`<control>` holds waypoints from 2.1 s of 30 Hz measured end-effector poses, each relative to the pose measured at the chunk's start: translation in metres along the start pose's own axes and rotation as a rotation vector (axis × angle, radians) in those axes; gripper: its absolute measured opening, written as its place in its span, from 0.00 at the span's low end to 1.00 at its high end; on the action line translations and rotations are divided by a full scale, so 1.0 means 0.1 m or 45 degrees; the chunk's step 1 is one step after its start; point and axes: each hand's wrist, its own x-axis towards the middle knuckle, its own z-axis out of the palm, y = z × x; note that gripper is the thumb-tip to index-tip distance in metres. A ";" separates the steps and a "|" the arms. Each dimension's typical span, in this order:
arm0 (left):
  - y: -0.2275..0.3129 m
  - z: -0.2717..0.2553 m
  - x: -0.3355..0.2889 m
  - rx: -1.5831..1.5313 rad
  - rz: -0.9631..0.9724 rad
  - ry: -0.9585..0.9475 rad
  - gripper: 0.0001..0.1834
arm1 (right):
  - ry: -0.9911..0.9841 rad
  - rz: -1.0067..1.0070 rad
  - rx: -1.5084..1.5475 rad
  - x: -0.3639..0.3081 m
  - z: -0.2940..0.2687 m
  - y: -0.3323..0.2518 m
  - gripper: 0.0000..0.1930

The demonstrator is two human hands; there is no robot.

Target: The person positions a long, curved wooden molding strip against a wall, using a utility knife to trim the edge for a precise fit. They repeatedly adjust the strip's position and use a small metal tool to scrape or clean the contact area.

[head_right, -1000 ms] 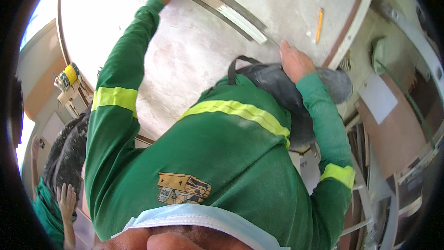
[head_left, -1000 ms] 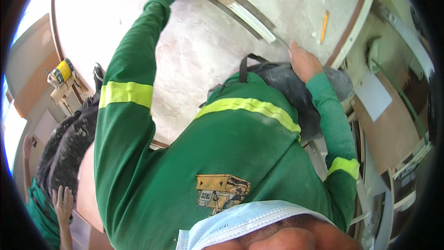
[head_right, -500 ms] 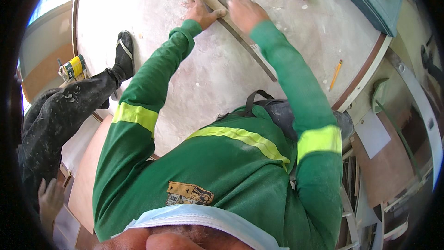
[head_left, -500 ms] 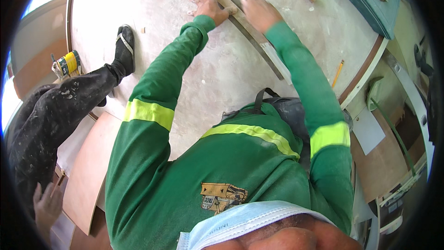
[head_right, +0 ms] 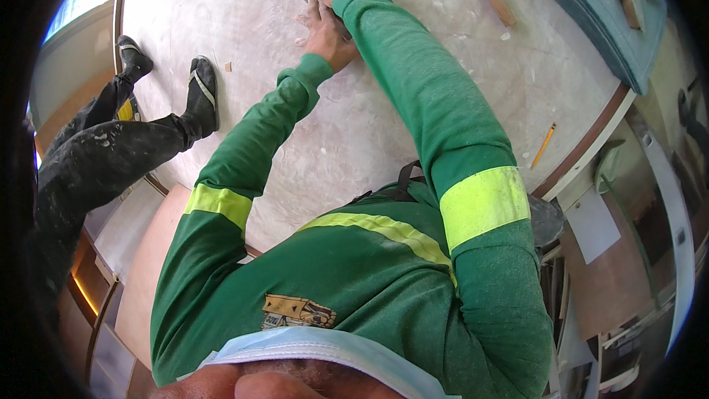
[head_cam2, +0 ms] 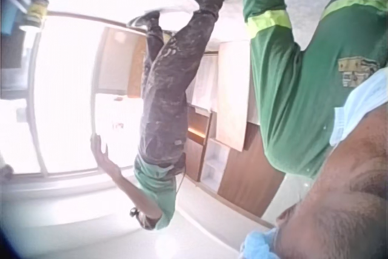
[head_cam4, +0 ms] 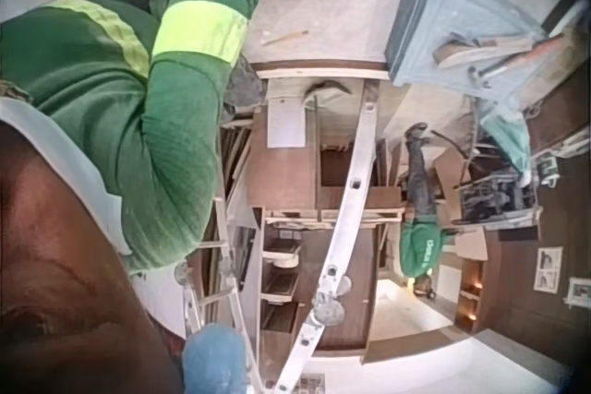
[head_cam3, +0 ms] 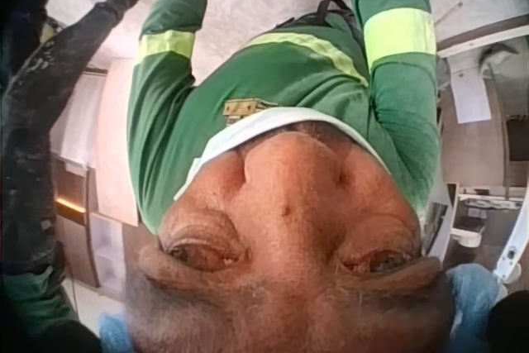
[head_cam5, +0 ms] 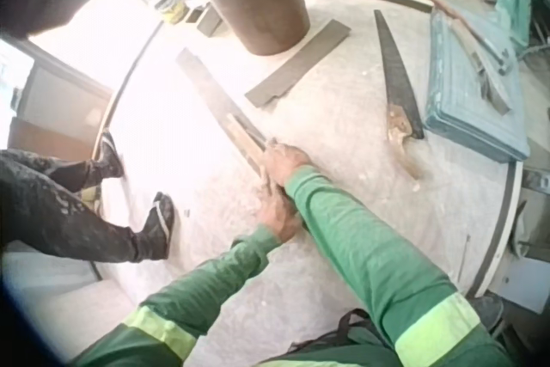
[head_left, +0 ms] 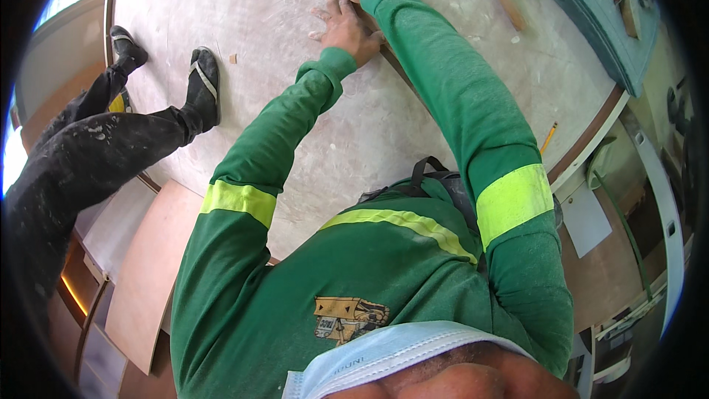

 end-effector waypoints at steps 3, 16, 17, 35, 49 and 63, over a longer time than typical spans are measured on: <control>-0.21 0.22 0.08 -0.030 0.151 0.091 0.71 | 0.126 -0.044 -0.017 -0.02 0.06 -0.05 0.24; -0.43 0.44 0.21 0.105 0.218 0.132 0.70 | 0.049 -0.022 -0.044 0.22 0.12 -0.02 0.29; -0.43 0.45 0.21 0.109 0.245 0.139 0.70 | 0.053 -0.003 -0.069 0.20 0.12 -0.04 0.29; -0.20 0.27 0.13 0.128 0.388 0.214 0.62 | 0.179 0.050 0.004 -0.58 0.47 0.36 0.19; -0.09 0.12 0.12 0.025 0.140 0.177 0.74 | 0.236 0.045 -0.028 -1.94 0.49 0.76 0.16; -0.37 0.33 0.29 -0.017 0.223 0.264 0.75 | 0.183 0.115 -0.029 -3.09 0.64 1.09 0.16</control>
